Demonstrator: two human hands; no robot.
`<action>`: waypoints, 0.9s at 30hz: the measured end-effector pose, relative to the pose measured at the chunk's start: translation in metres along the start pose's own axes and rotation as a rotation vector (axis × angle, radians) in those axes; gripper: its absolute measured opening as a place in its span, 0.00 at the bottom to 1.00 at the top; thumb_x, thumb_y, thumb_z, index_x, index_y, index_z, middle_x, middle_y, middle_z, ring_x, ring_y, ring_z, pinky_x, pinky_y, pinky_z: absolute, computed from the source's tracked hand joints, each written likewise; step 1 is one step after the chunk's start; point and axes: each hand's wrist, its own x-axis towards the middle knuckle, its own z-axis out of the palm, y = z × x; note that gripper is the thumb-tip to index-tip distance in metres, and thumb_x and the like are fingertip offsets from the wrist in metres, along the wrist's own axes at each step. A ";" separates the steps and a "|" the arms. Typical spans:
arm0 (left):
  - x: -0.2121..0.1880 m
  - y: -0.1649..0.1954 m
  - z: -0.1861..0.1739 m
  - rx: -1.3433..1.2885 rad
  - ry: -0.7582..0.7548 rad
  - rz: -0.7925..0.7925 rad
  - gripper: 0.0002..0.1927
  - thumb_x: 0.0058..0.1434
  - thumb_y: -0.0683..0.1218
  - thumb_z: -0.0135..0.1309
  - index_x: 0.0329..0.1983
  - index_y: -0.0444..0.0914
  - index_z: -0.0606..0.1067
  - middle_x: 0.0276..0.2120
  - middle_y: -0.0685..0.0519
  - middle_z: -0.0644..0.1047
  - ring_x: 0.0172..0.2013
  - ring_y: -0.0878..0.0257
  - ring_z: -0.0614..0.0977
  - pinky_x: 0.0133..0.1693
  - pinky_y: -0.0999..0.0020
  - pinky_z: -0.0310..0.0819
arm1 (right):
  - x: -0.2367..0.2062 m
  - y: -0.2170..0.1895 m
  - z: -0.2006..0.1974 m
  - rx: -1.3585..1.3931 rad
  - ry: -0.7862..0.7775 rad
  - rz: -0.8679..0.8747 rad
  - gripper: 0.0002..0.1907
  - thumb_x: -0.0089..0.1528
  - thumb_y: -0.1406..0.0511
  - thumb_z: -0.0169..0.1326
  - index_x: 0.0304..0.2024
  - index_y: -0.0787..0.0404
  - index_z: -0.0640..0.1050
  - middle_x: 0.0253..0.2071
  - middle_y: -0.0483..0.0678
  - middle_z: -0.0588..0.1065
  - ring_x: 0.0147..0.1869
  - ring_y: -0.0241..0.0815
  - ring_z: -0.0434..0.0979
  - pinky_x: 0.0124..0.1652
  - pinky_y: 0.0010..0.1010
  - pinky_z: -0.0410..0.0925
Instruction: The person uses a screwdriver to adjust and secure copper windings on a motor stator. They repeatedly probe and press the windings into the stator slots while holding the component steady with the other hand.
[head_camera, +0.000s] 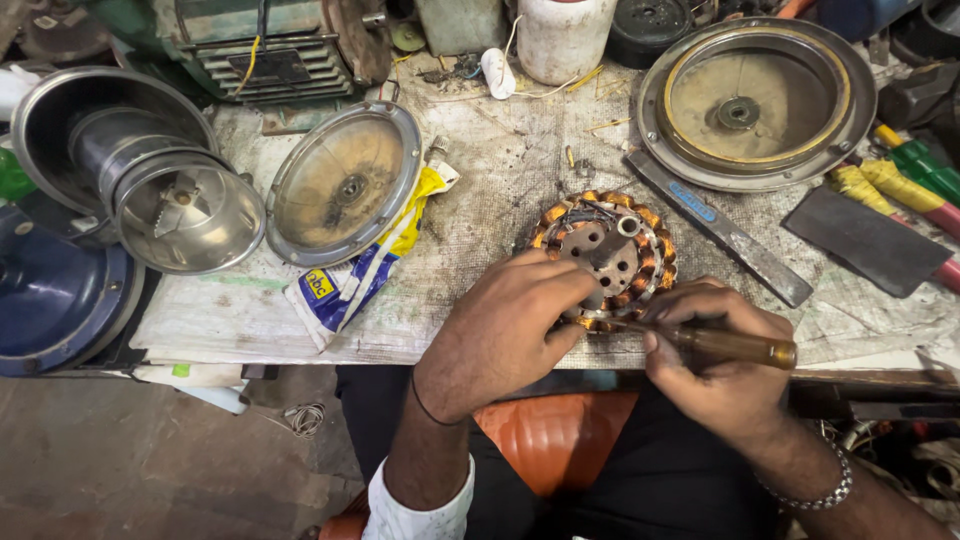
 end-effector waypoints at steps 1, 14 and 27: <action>0.000 0.000 0.000 -0.003 0.006 0.003 0.16 0.54 0.41 0.61 0.47 0.33 0.77 0.43 0.46 0.80 0.50 0.50 0.80 0.54 0.55 0.72 | -0.001 0.001 0.001 0.016 0.004 0.007 0.13 0.57 0.72 0.63 0.41 0.65 0.74 0.39 0.52 0.80 0.45 0.41 0.84 0.47 0.31 0.78; 0.001 -0.001 0.001 -0.016 -0.022 -0.046 0.16 0.55 0.43 0.62 0.47 0.34 0.77 0.42 0.46 0.80 0.48 0.52 0.80 0.54 0.56 0.72 | -0.004 0.011 0.006 0.047 0.024 -0.073 0.12 0.58 0.72 0.63 0.42 0.64 0.75 0.38 0.51 0.81 0.43 0.40 0.86 0.44 0.29 0.80; -0.001 0.000 -0.003 -0.019 0.017 -0.018 0.19 0.55 0.43 0.62 0.48 0.33 0.75 0.44 0.45 0.78 0.50 0.49 0.78 0.55 0.56 0.72 | -0.002 0.012 0.009 -0.168 -0.029 -0.334 0.09 0.57 0.69 0.65 0.38 0.63 0.79 0.34 0.48 0.82 0.37 0.39 0.85 0.36 0.29 0.75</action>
